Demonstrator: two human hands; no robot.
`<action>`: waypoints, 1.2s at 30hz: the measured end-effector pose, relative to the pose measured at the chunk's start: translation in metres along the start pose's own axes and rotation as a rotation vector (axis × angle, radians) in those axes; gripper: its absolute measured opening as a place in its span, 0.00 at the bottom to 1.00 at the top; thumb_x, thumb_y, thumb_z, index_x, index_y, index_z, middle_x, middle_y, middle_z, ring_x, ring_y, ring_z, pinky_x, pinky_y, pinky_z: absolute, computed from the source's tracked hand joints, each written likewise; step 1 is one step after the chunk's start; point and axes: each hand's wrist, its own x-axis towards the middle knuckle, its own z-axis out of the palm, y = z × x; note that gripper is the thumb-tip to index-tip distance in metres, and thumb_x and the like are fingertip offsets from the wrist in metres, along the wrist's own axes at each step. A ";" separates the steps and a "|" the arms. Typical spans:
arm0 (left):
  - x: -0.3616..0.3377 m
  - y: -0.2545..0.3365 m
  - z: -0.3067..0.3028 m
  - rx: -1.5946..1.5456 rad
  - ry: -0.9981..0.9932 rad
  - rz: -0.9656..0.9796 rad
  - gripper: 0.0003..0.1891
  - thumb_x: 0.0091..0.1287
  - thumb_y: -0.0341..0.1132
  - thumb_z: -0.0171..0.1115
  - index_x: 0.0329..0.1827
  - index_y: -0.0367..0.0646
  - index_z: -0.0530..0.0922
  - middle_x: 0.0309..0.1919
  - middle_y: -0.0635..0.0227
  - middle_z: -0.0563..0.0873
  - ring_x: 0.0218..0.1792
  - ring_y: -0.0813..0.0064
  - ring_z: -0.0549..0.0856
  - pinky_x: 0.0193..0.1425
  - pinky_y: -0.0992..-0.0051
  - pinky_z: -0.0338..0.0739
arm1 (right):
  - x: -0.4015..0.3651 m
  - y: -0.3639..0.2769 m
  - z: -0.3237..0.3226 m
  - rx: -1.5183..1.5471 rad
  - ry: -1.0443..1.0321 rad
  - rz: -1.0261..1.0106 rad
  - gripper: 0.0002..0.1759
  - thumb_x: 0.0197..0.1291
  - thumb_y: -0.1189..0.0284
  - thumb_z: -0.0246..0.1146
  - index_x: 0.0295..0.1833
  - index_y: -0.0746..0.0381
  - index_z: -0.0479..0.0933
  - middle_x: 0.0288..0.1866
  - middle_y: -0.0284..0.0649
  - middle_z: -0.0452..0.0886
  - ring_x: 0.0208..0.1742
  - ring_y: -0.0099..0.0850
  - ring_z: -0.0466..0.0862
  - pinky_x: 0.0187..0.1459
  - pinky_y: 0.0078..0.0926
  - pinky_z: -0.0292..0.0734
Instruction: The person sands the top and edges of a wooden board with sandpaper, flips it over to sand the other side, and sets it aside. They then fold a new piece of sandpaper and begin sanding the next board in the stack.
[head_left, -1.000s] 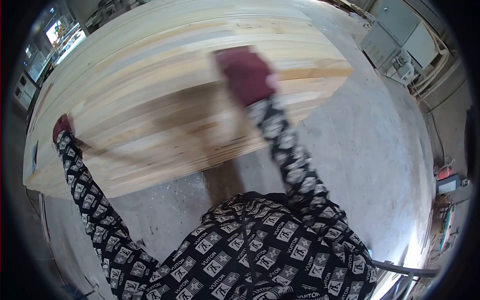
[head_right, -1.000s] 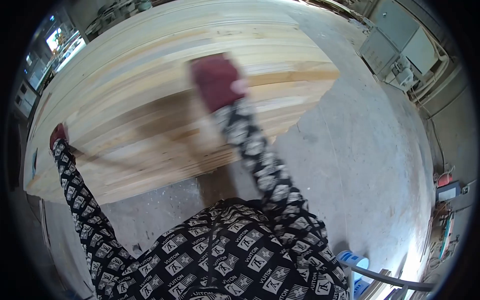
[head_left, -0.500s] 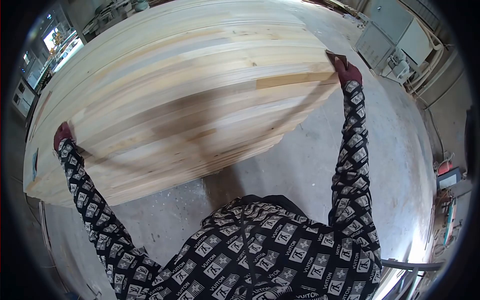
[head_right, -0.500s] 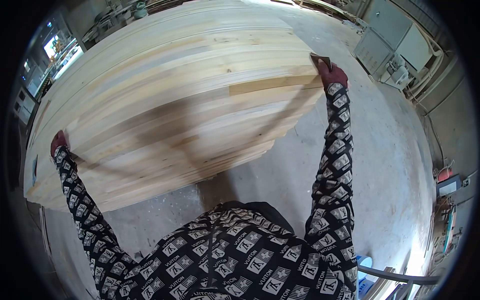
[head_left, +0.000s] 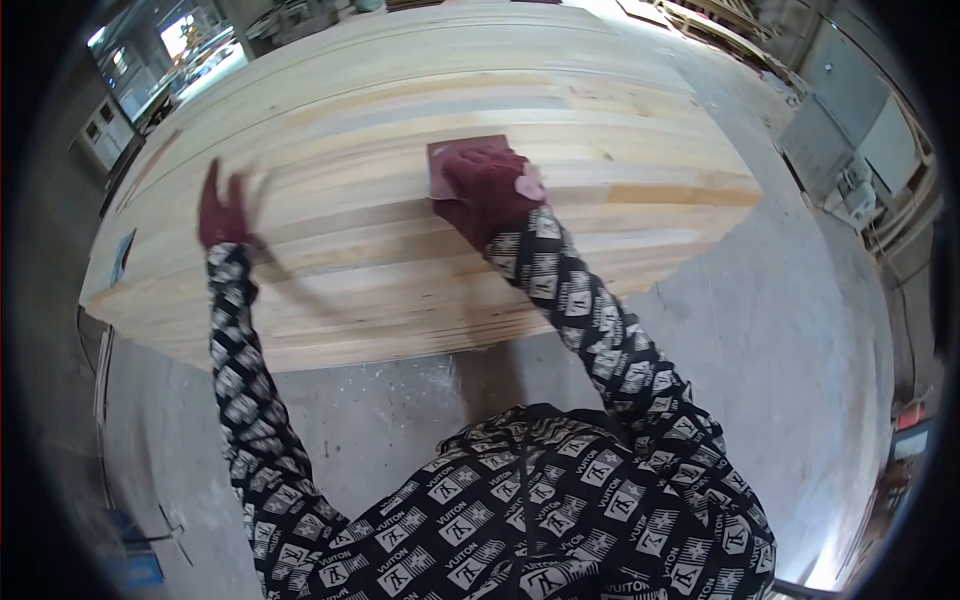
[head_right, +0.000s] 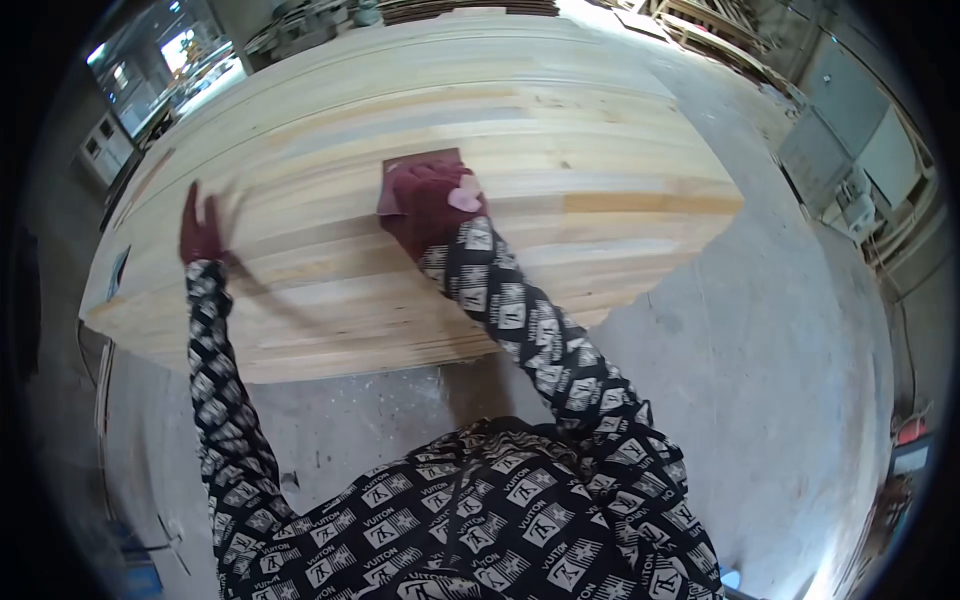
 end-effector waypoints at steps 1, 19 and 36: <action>-0.017 0.038 -0.004 -0.020 -0.063 0.216 0.27 0.68 0.41 0.56 0.69 0.46 0.64 0.66 0.57 0.70 0.66 0.61 0.69 0.68 0.67 0.63 | 0.001 -0.002 -0.007 0.008 -0.112 -0.007 0.24 0.49 0.60 0.67 0.50 0.60 0.75 0.46 0.46 0.81 0.48 0.44 0.80 0.51 0.35 0.75; -0.130 0.301 0.136 -0.183 -0.344 0.651 0.11 0.57 0.40 0.58 0.41 0.48 0.77 0.43 0.62 0.78 0.46 0.61 0.77 0.53 0.61 0.71 | -0.020 0.215 -0.087 0.436 0.037 0.518 0.32 0.61 0.59 0.61 0.66 0.65 0.66 0.61 0.48 0.75 0.62 0.32 0.74 0.63 0.25 0.65; -0.076 0.073 -0.033 0.234 -0.166 0.248 0.15 0.68 0.40 0.51 0.51 0.44 0.80 0.49 0.60 0.83 0.53 0.59 0.79 0.62 0.66 0.71 | -0.021 0.192 -0.078 0.545 0.032 0.537 0.28 0.64 0.55 0.57 0.59 0.65 0.74 0.56 0.51 0.78 0.61 0.34 0.75 0.61 0.26 0.67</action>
